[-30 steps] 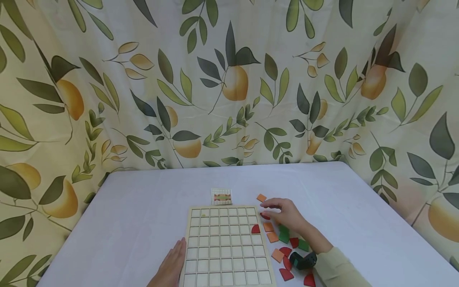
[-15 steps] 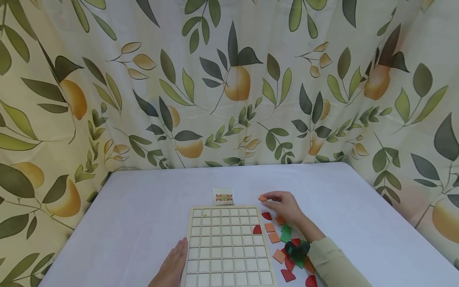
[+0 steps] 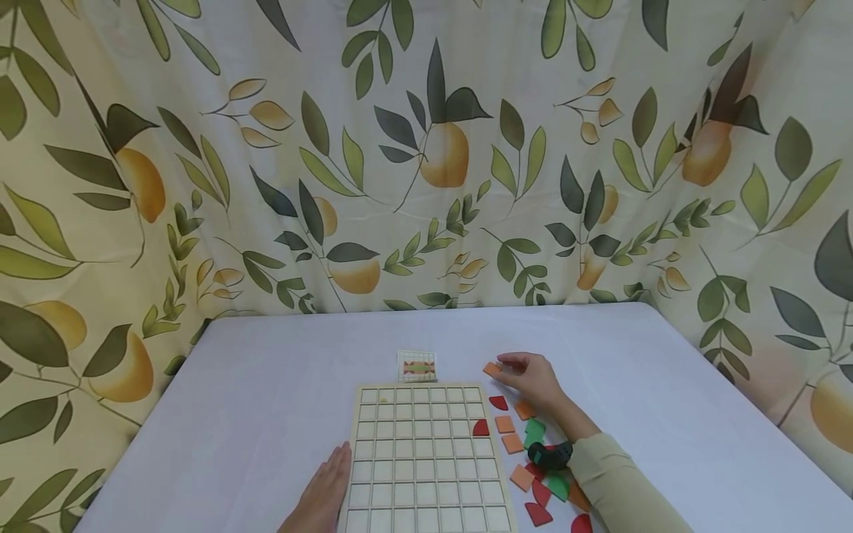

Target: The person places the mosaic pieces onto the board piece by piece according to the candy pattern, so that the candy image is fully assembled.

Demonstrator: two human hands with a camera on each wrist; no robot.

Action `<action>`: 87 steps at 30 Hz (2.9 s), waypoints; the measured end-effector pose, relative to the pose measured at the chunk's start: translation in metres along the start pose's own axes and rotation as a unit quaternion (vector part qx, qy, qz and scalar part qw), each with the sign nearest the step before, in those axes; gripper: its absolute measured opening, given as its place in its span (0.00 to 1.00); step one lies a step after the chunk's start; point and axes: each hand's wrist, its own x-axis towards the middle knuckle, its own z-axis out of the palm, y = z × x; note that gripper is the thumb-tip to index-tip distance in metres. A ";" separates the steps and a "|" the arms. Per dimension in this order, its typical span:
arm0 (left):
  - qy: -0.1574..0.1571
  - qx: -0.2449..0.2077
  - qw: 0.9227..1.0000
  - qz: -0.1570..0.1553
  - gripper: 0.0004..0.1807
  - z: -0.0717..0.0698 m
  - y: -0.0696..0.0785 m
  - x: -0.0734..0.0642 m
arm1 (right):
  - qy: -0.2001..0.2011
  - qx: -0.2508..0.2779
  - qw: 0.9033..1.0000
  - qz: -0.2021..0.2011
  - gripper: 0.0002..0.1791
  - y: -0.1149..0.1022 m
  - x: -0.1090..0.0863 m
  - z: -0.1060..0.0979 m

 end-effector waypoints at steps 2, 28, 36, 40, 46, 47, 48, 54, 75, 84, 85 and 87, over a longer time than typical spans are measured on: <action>0.004 0.004 1.000 0.002 0.74 0.000 0.000 -0.001 | -0.005 -0.004 1.000 -0.002 0.22 0.000 0.002 0.001; 0.008 0.002 1.000 0.011 0.72 0.002 0.003 -0.005 | -0.040 -0.009 0.999 -0.011 0.16 -0.003 -0.007 -0.007; 0.019 0.007 0.999 0.031 0.72 0.003 0.001 -0.005 | -0.065 -0.003 0.997 -0.043 0.13 -0.007 -0.025 -0.012; 0.022 0.013 0.999 0.032 0.71 0.002 0.001 -0.005 | -0.071 -0.004 0.997 -0.043 0.13 -0.009 -0.033 -0.012; 0.014 -0.002 1.000 0.021 0.72 0.002 0.002 -0.004 | -0.092 0.000 0.993 -0.080 0.13 -0.010 -0.047 -0.014; 0.012 -0.003 1.000 0.019 0.72 0.002 0.002 -0.004 | -0.097 0.002 0.991 -0.091 0.13 -0.010 -0.049 -0.014; 0.011 -0.004 1.000 0.016 0.72 0.002 0.002 -0.003 | -0.103 0.004 0.989 -0.102 0.13 -0.011 -0.052 -0.014; 0.010 0.002 1.000 0.004 0.72 0.001 0.004 -0.003 | -0.133 0.015 0.979 -0.155 0.14 -0.015 -0.065 -0.014; 0.016 0.002 1.000 0.015 0.73 0.001 0.002 -0.003 | -0.169 0.016 0.972 -0.163 0.15 -0.022 -0.094 -0.007; 0.014 -0.003 1.000 0.010 0.72 0.001 0.004 -0.005 | -0.165 -0.030 0.946 -0.276 0.13 -0.020 -0.097 -0.004; 0.015 -0.002 1.000 0.013 0.72 0.001 0.004 -0.005 | -0.163 -0.033 0.947 -0.277 0.13 -0.020 -0.097 -0.004; 0.018 0.001 1.000 0.017 0.72 0.002 0.004 -0.005 | -0.159 -0.035 0.947 -0.276 0.13 -0.018 -0.098 -0.003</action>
